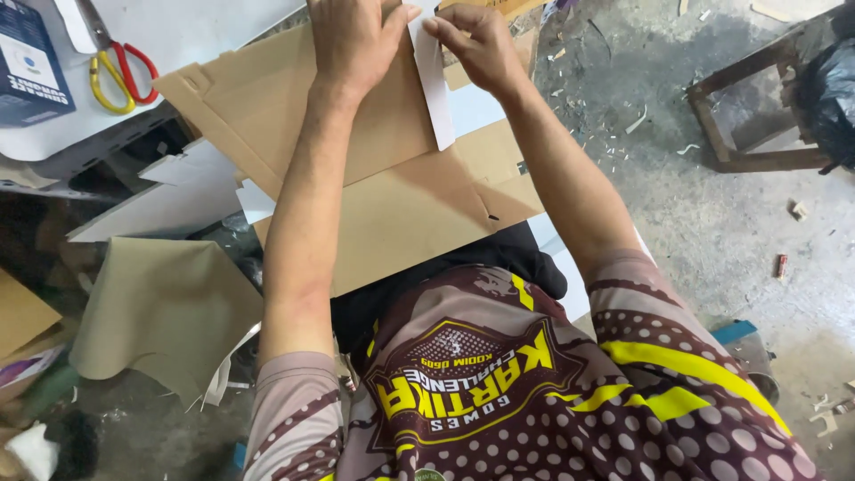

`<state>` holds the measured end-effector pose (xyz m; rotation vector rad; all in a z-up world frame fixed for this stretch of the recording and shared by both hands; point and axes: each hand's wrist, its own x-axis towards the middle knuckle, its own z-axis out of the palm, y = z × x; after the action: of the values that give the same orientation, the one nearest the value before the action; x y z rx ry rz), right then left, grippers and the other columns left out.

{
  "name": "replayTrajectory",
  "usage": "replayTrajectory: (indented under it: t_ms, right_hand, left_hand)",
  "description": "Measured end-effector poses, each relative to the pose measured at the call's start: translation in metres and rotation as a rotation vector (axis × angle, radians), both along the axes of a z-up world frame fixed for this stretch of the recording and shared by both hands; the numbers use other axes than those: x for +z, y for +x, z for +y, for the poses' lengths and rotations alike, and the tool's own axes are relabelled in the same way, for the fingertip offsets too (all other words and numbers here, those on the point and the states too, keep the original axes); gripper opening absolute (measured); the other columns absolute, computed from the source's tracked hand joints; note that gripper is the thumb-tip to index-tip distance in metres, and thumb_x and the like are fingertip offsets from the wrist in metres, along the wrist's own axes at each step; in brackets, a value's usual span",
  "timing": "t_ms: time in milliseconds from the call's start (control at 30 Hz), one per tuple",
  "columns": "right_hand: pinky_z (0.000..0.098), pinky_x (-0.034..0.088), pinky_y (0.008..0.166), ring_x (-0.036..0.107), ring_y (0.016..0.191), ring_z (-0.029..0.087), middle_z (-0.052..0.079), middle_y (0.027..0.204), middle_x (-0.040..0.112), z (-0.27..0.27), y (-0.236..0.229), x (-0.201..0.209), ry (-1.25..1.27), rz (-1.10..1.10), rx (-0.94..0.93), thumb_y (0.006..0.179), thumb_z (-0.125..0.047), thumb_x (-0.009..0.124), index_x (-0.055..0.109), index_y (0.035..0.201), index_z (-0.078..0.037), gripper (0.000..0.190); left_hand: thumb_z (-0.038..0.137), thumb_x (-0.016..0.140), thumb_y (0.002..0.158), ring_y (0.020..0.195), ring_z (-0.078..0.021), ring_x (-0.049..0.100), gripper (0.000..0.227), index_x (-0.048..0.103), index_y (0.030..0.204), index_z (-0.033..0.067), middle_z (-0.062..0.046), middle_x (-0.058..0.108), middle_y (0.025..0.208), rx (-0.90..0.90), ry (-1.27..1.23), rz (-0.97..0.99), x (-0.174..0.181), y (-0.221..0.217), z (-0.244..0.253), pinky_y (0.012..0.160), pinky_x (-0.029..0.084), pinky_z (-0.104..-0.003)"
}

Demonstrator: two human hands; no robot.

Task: The person assembles a flat cardboard box by folding the side flaps and tucking the tabs into slots. They work on the box while seated on the floor, repeatedly folding and pressing the edges to form the box shape.

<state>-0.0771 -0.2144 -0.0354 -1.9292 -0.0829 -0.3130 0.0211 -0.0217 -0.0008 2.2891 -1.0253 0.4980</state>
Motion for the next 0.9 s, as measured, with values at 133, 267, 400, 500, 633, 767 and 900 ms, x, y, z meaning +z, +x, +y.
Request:
replayTrajectory:
  t_ms: [133, 267, 400, 500, 633, 767, 900]
  right_hand:
    - [0.0312, 0.059, 0.079, 0.071, 0.086, 0.018, 0.006, 0.096, 0.074, 0.024, -0.006, 0.015, -0.105, -0.323, -0.315, 0.103, -0.025, 0.071, 0.067, 0.107, -0.007, 0.018]
    - [0.0342, 0.055, 0.091, 0.067, 0.098, 0.021, 0.009, 0.103, 0.068, 0.025, -0.008, 0.012, 0.05, -0.322, -0.275, 0.103, -0.015, 0.067, 0.057, 0.111, -0.005, 0.016]
    - [0.0272, 0.052, 0.079, 0.05, 0.079, 0.01, 0.001, 0.081, 0.05, 0.016, 0.0, 0.013, 0.137, -0.274, -0.174, 0.102, 0.001, 0.062, 0.049, 0.089, -0.007, 0.019]
    - [0.029, 0.032, 0.06, 0.036, 0.067, 0.01, -0.003, 0.072, 0.042, 0.007, 0.004, 0.007, -0.044, -0.27, -0.236, 0.104, -0.006, 0.068, 0.053, 0.085, -0.008, 0.024]
    - [0.0287, 0.036, 0.058, 0.044, 0.063, 0.009, -0.002, 0.07, 0.054, 0.008, 0.004, 0.012, -0.095, -0.29, -0.263, 0.103, -0.009, 0.069, 0.059, 0.084, -0.008, 0.021]
    - [0.0296, 0.032, 0.059, 0.038, 0.066, 0.01, -0.003, 0.073, 0.044, 0.008, 0.003, 0.01, -0.11, -0.272, -0.276, 0.103, -0.007, 0.07, 0.049, 0.084, -0.01, 0.029]
    - [0.0293, 0.031, 0.06, 0.033, 0.068, 0.011, -0.003, 0.074, 0.039, 0.007, 0.001, 0.016, -0.133, -0.271, -0.275, 0.101, -0.005, 0.074, 0.046, 0.086, -0.012, 0.033]
  left_hand:
    - [0.038, 0.083, 0.092, 0.067, -0.0286, 0.062, 0.026, 0.064, 0.08, 0.0234, 0.008, 0.062, 0.067, 0.001, 0.062, 0.005, 0.014, -0.01, 0.001, 0.097, 0.028, -0.048]
    - [0.034, 0.088, 0.09, 0.068, -0.0283, 0.059, 0.04, 0.055, 0.073, 0.0201, 0.008, 0.059, 0.067, -0.007, 0.034, 0.019, 0.011, -0.011, 0.002, 0.086, 0.036, -0.046]
    - [0.034, 0.089, 0.088, 0.068, -0.0292, 0.058, 0.037, 0.059, 0.073, 0.02, 0.006, 0.06, 0.067, -0.001, 0.039, -0.018, 0.008, -0.009, 0.0, 0.08, 0.037, -0.045]
    - [0.038, 0.09, 0.089, 0.071, -0.0313, 0.057, 0.041, 0.056, 0.074, 0.0199, 0.003, 0.057, 0.068, 0.005, 0.046, -0.051, 0.011, -0.012, 0.0, 0.079, 0.037, -0.045]
    - [0.035, 0.088, 0.088, 0.073, -0.0317, 0.06, 0.029, 0.065, 0.078, 0.0204, 0.003, 0.063, 0.071, -0.005, 0.041, -0.05, 0.014, -0.012, 0.001, 0.08, 0.036, -0.047]
    - [0.034, 0.087, 0.089, 0.073, -0.0295, 0.061, 0.024, 0.067, 0.084, 0.0212, 0.006, 0.063, 0.071, -0.009, 0.043, -0.009, 0.018, -0.016, 0.001, 0.089, 0.034, -0.05]
    - [0.035, 0.085, 0.09, 0.078, -0.0273, 0.065, 0.023, 0.067, 0.085, 0.0218, 0.008, 0.067, 0.073, -0.003, 0.056, -0.023, 0.023, -0.018, 0.0, 0.094, 0.031, -0.052]
